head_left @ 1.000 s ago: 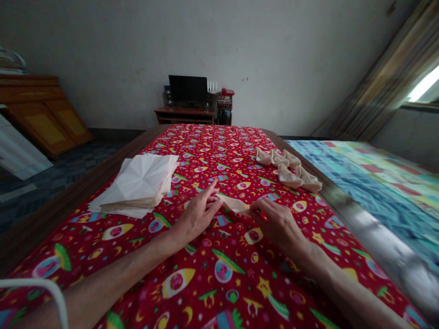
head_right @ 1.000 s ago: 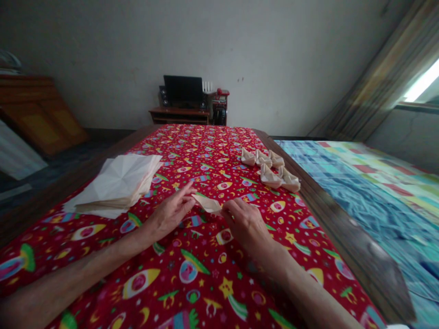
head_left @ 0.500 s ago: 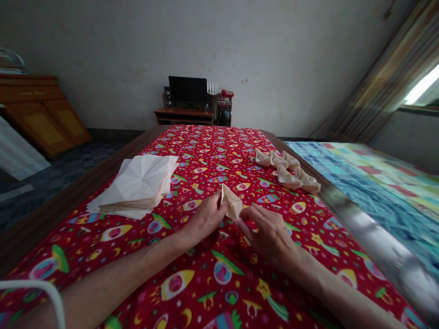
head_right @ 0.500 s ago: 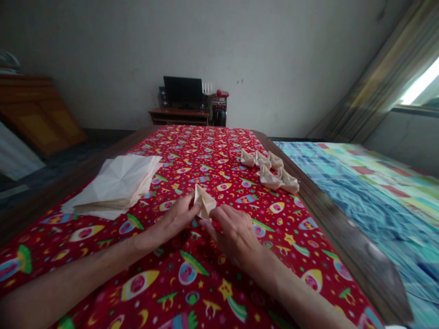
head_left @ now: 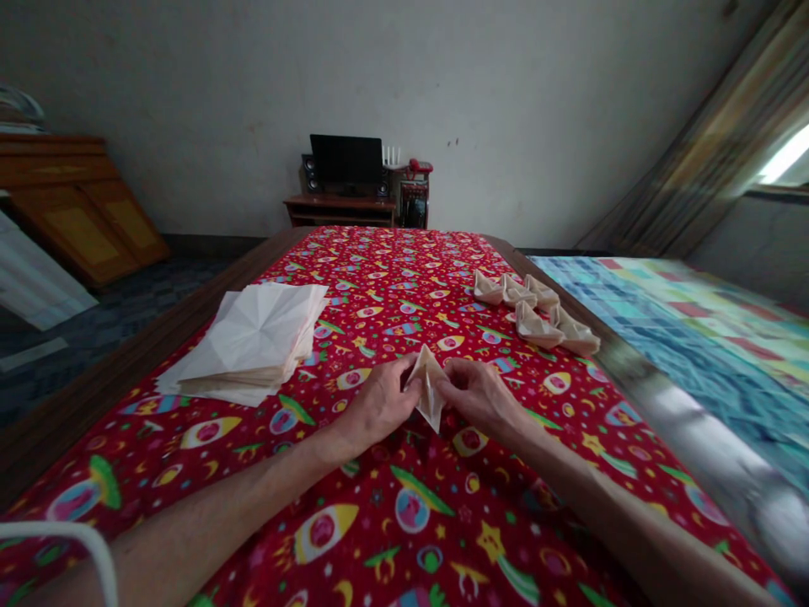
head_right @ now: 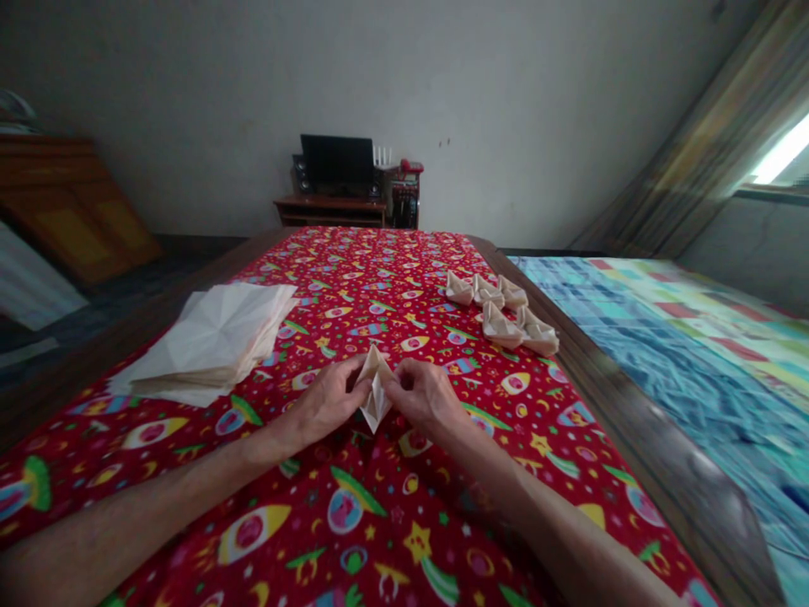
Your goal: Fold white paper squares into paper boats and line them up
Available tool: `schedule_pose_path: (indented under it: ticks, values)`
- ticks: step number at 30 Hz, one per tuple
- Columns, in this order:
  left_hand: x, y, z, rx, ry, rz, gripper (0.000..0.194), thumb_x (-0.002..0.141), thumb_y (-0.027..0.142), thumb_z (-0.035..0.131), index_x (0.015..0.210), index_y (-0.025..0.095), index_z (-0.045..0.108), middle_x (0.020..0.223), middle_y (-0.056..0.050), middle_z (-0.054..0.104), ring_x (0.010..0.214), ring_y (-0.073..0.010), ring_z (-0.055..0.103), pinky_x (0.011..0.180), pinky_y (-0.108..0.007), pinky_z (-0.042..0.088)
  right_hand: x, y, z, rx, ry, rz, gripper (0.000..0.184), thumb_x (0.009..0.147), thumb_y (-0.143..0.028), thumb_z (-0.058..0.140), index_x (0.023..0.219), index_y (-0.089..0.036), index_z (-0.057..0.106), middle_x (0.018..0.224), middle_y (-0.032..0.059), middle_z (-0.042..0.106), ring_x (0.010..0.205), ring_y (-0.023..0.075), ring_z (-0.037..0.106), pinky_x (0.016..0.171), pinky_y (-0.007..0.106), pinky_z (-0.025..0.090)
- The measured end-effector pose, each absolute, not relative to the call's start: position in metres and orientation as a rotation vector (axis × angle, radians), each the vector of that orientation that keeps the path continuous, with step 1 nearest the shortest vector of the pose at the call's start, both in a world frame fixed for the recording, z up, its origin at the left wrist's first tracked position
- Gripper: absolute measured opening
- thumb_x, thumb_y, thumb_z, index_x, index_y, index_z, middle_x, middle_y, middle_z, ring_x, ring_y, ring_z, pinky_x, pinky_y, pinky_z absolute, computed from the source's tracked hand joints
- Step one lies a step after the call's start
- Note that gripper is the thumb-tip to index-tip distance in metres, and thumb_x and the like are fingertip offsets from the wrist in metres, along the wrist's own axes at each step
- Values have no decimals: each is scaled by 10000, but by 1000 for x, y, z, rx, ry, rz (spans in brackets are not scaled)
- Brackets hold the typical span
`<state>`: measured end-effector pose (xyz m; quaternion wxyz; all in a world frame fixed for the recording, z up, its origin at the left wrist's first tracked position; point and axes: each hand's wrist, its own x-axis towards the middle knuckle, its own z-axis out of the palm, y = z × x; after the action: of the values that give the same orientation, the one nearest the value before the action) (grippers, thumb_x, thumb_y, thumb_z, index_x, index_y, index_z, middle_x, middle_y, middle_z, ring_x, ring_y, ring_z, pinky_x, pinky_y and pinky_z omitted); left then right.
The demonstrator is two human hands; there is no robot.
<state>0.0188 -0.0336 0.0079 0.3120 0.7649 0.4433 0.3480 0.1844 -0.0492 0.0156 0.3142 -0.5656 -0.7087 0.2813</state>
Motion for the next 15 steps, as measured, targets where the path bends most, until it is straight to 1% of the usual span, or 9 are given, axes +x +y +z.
schedule_pose_path:
  ticks: [4,7,11,15]
  values:
    - [18,-32,9,1937,1083,882,279,761,111,492,995,134,643,863,-41,691,783,-188,643,708,-261,486,187,-51,15,-1496,-1830,786,257,770,-365,516,603,-169,529,536,-13,544,502,101,479,457,200,351]
    - [18,-32,9,1784,962,887,304,766,143,499,1041,141,627,893,-37,693,837,-186,649,718,-248,497,189,-51,13,-1468,-1836,783,250,763,-350,521,588,-172,521,524,-15,535,492,98,466,444,197,341]
    - [17,-36,13,1554,892,843,414,763,174,505,1173,140,546,905,-32,674,830,-165,637,701,-234,491,191,-51,11,-1466,-1837,764,171,720,-266,516,576,-174,513,516,-25,514,486,93,449,447,197,330]
    - [16,-41,20,1408,809,804,528,786,274,560,1286,149,448,878,-21,644,813,-154,619,722,-244,481,190,-53,10,-1446,-1831,815,185,743,-298,520,616,-166,546,557,-12,546,508,101,463,460,207,346]
